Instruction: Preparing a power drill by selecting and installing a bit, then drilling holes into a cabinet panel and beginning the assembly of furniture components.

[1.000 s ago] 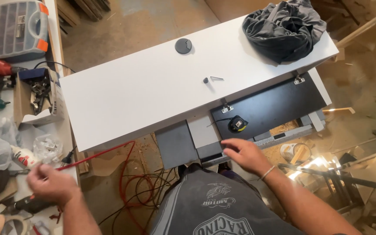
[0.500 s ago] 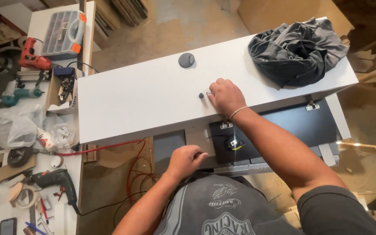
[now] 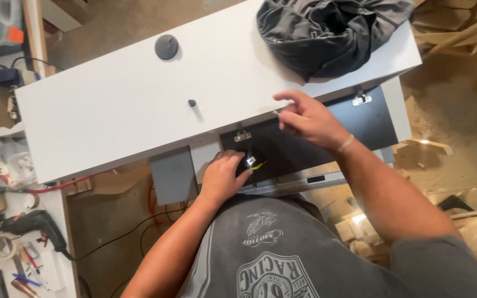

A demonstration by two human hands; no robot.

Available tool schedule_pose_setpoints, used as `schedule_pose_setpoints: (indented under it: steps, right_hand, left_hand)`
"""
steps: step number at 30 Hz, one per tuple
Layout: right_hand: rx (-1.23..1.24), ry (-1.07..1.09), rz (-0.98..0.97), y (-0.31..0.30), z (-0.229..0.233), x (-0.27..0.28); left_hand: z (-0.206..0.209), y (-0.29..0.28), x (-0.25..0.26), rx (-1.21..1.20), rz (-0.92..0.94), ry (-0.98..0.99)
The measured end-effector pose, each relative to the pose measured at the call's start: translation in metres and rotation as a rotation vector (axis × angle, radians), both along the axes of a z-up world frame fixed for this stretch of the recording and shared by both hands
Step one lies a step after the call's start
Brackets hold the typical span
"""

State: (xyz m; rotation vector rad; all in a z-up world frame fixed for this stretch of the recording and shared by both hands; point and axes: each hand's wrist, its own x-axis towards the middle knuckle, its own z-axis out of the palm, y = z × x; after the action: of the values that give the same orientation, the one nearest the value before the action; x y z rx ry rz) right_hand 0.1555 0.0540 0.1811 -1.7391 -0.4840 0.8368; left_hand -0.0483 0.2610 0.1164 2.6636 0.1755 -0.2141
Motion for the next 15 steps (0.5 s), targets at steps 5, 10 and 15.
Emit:
schedule_pose_setpoints:
  steps: [5, 10, 15]
  right_hand:
    - [0.168, 0.520, -0.416, -0.123, -0.079, -0.056]
    - [-0.056, 0.820, -0.744, -0.157, -0.198, -0.129]
    - [-0.049, 0.821, -0.840, -0.115, -0.179, -0.128]
  left_hand:
    - [-0.041, -0.025, 0.016, 0.191, -0.154, -0.012]
    - [-0.085, -0.039, 0.020, 0.257, -0.056, 0.046]
    - [-0.068, -0.028, 0.013, 0.141, 0.018, 0.081]
